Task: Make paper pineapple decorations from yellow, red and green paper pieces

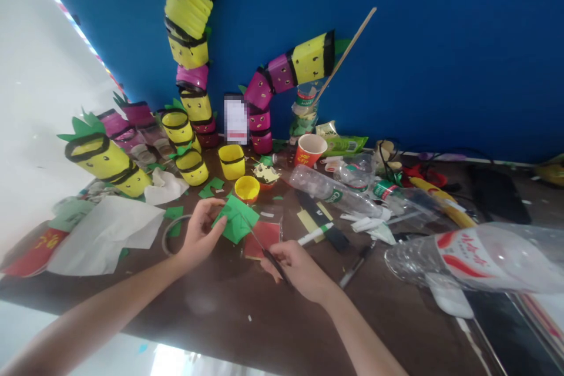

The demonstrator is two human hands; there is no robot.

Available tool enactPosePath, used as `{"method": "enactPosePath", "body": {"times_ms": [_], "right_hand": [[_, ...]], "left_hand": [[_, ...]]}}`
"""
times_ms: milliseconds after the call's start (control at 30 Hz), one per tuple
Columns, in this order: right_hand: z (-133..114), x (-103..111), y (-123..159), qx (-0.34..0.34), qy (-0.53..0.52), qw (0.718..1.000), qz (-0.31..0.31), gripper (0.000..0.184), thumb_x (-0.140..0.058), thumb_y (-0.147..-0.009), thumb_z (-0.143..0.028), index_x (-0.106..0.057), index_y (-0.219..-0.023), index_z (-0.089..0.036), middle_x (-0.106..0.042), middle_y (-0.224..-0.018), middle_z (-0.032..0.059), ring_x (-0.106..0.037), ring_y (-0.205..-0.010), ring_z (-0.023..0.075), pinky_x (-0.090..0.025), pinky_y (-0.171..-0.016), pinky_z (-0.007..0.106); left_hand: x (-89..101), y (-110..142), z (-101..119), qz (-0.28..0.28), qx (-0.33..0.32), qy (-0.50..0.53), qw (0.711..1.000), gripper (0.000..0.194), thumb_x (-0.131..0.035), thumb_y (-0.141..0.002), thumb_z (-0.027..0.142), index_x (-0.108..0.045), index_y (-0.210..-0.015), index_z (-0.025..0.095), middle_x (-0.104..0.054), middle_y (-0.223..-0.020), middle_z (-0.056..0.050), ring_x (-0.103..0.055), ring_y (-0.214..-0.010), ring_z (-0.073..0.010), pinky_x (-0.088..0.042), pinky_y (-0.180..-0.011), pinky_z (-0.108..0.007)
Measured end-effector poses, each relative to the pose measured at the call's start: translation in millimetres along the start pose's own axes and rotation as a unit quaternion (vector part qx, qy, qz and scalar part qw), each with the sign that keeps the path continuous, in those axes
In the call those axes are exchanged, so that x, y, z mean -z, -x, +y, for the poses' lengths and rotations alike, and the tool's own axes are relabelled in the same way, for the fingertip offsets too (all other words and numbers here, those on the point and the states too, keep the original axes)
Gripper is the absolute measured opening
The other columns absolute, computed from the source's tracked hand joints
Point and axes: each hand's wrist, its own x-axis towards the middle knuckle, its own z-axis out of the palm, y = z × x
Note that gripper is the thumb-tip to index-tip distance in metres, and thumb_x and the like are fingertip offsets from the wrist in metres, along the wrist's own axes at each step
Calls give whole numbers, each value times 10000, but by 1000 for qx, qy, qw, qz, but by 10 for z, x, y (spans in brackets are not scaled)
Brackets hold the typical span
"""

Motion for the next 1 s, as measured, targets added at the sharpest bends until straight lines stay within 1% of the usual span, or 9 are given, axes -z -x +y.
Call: {"method": "enactPosePath", "body": {"times_ms": [167,367,567,733,900,1000], "right_hand": [[0,-2,6,13,1,1000,-4,368,-513,-763,-445,-561,-568,-136,-498,-463,-19,-411,-445,78,-266,-447,207],[8,17,4,12,3,1000,-13,366,-504,-773,-433,-558,-563,-137,-486,-456,-24,-407,-438,77,-275,-454,209],[-2,24,0,-2,14,1000,-16,353,-529,-758,-421,-543,-544,-140,-479,-443,-25,-404,-438,77,-280,-457,209],[-3,25,4,-14,5,1000,-19,334,-550,-740,-419,-559,-566,-134,-477,-439,-28,-407,-430,77,-284,-461,208],[2,34,10,-39,-9,999,-23,390,-549,-723,-480,-548,-539,-135,-486,-453,-17,-412,-432,80,-268,-443,205],[33,41,3,-40,-9,999,-24,397,-569,-711,-490,-548,-535,-135,-484,-448,-19,-411,-428,76,-272,-440,203]], "left_hand": [[2,-3,-19,9,-4,-2,1000,237,-534,-820,248,-468,-1042,196,-548,-929,-47,-564,-813,-133,-475,-693,-244],[12,-19,-1,20,-2,-27,999,194,-512,-839,256,-483,-1019,191,-539,-947,-54,-549,-811,-129,-459,-688,-234],[19,-27,-21,23,-3,-28,999,195,-513,-840,259,-487,-1019,188,-533,-973,-60,-540,-816,-128,-450,-696,-231],[15,-34,-28,24,-3,-22,999,194,-515,-841,261,-485,-1016,184,-534,-964,-58,-540,-787,-118,-449,-680,-226],[7,-39,-9,26,4,-7,1000,193,-522,-838,261,-470,-1009,186,-542,-943,-54,-548,-788,-120,-456,-691,-233],[2,-42,5,27,6,-4,1000,189,-524,-836,261,-470,-1001,187,-543,-943,-54,-549,-779,-117,-459,-687,-232]]}}
